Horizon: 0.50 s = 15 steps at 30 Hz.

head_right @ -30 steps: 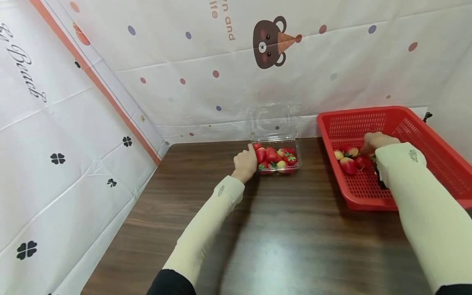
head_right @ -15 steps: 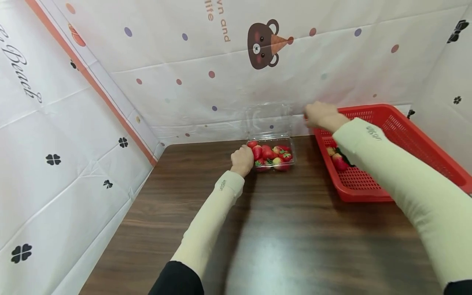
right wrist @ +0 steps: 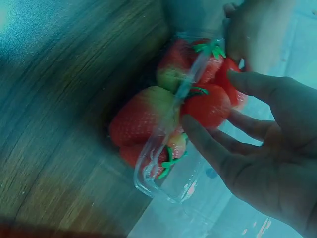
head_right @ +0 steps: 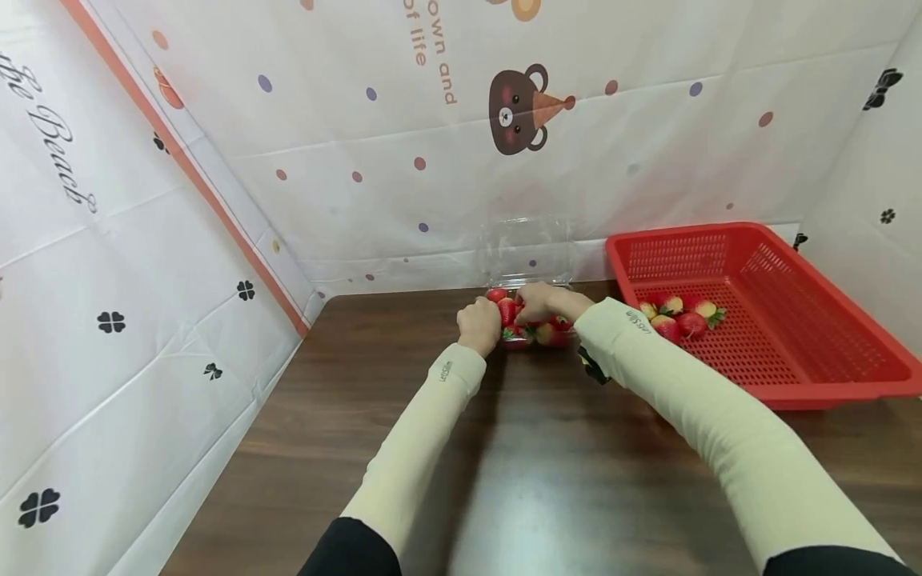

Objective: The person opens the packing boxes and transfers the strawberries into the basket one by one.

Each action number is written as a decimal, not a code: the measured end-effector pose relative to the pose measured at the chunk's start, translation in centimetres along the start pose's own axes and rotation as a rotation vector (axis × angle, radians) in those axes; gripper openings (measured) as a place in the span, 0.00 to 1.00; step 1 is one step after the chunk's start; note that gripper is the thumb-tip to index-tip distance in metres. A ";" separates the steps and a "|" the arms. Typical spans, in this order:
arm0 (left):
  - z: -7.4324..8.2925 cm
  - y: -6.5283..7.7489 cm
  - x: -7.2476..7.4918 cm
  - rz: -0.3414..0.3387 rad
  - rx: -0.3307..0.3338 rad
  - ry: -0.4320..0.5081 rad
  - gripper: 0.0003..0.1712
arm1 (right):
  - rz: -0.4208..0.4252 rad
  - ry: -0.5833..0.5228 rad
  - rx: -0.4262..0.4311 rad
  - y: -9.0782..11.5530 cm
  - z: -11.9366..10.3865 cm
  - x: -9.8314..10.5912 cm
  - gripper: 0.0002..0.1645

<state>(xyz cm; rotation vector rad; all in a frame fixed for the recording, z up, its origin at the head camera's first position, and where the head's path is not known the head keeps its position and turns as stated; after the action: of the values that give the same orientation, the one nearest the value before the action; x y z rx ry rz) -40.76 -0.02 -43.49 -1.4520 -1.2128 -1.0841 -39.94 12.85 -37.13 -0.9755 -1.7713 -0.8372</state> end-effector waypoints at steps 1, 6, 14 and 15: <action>0.0 0.1 0.0 -0.009 -0.002 -0.011 0.23 | -0.004 0.012 -0.017 0.0 0.0 -0.3 0.27; 0.3 0.3 0.0 -0.001 0.004 -0.007 0.24 | 0.021 0.044 -0.030 0.0 0.4 -0.7 0.18; 0.4 0.1 -0.1 0.005 0.017 0.018 0.23 | 0.043 0.000 0.014 1.5 0.4 1.5 0.18; 0.4 0.0 -0.1 0.008 0.021 0.021 0.23 | 0.067 -0.001 0.019 1.7 0.5 2.0 0.18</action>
<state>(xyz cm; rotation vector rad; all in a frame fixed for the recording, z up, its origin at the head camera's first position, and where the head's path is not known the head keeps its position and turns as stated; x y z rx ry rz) -40.76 0.31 -43.68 -1.4256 -1.1996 -1.0756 -39.16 14.53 -35.25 -1.0174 -1.7344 -0.7765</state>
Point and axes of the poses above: each hand's wrist, its own y-axis away from the middle knuckle, its own x-axis out of the back of the hand, z = x × y, the point moved 1 cm from there along -y, towards the middle knuckle, and after that the axes turned 5 degrees about z, right-handed, at the moved point
